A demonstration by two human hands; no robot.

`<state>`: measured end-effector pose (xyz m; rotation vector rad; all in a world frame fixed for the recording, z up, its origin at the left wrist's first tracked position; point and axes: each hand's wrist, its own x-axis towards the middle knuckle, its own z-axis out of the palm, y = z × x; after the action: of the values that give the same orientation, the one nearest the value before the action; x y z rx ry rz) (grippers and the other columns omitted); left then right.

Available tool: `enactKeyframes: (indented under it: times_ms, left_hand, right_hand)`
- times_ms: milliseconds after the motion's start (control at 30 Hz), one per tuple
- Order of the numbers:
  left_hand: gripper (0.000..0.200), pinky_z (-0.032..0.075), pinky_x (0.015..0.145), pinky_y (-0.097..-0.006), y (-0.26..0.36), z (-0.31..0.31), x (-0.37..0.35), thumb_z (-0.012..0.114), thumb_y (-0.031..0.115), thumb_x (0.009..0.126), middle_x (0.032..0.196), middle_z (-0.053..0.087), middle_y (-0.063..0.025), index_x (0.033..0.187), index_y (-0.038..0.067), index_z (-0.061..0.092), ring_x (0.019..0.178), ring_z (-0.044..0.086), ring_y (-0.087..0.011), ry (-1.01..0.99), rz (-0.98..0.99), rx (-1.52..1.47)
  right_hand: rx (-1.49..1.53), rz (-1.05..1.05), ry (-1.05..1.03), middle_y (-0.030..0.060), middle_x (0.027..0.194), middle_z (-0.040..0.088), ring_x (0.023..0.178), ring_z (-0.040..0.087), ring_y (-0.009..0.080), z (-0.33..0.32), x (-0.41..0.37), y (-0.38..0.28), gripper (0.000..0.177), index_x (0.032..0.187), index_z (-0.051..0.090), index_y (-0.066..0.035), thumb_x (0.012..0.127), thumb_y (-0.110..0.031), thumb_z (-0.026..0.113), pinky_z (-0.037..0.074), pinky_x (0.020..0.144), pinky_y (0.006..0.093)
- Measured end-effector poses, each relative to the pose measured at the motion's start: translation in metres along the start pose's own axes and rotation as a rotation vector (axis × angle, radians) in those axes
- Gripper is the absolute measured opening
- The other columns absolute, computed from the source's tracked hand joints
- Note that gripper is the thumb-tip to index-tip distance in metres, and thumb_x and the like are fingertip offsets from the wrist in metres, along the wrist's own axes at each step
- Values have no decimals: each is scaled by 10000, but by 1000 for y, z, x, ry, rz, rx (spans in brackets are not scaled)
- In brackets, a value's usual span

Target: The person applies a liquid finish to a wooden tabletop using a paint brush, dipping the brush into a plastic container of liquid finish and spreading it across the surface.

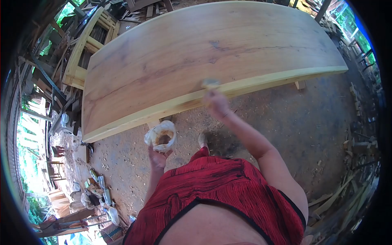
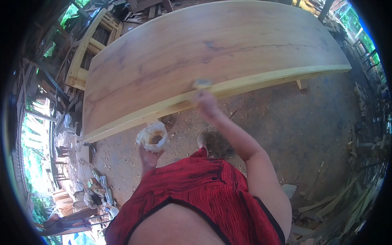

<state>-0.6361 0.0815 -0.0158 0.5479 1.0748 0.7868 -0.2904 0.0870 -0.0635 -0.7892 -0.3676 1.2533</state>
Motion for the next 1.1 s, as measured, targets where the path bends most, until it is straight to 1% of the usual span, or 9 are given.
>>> enactKeyframes:
  times_ms: [33,100,333,367,533,700,733,800,1100]
  left_hand:
    - [722,497,803,-517,6,-3,-3,440,629,819,1298,455,-101,1357,158,339,1132,496,-301,2,-1,4]
    - [717,495,810,-511,22,-14,-8,417,641,819,1311,444,-84,1351,165,345,1128,493,-306,77,75,-55]
    - [654,463,841,-543,67,-17,-41,448,578,824,1351,405,-93,1346,193,360,1197,438,-326,172,281,-76]
    - [664,456,851,-547,67,-19,-42,453,579,822,1358,396,-95,1353,194,350,1208,427,-330,138,296,-78]
    - [720,462,845,-543,61,-8,-32,481,592,803,1367,374,-101,1377,192,312,1209,424,-337,95,253,-100]
    - [755,459,853,-543,69,0,-15,510,595,789,1380,348,-110,1387,190,293,1213,417,-342,46,251,-111]
    - [757,470,847,-541,75,-2,-12,515,592,789,1380,349,-114,1387,187,290,1211,422,-343,23,263,-108]
    - [759,482,841,-539,88,-4,-5,520,589,789,1380,350,-118,1387,183,287,1208,427,-343,-6,273,-104]
    - [748,533,788,-523,122,-46,3,517,562,805,1363,381,-131,1391,164,276,1206,441,-348,-72,338,-154]
  right_hand:
    - [44,64,-75,28,792,535,685,519,148,35,-25,8,91,864,556,-95,809,-23,546,433,579,276]
    - [-1254,-886,-343,50,849,590,786,575,170,73,-64,9,70,849,590,-82,804,-29,584,478,670,293]
    - [-372,-373,72,75,896,619,884,602,235,43,-33,-36,141,880,630,-67,765,10,653,488,776,313]
    - [-1019,-803,121,82,941,613,887,600,244,40,-41,-76,120,871,628,-59,771,0,656,485,771,310]
    - [-1638,-810,619,93,854,563,808,565,260,-31,-36,-123,48,781,587,-78,819,-107,594,471,651,368]
    - [-1184,-509,208,114,813,565,748,569,300,-11,-53,-16,22,782,587,-82,764,-90,596,464,646,400]
    - [-872,-69,269,116,822,582,750,572,293,36,-69,-14,10,776,582,-89,777,-97,587,464,652,382]
    - [-1419,-801,-136,108,851,599,767,580,249,82,-89,8,12,806,610,-86,800,-81,602,466,673,342]
    - [-437,-186,305,21,788,628,710,602,114,53,-51,-41,93,887,660,-45,796,-60,668,495,636,233]
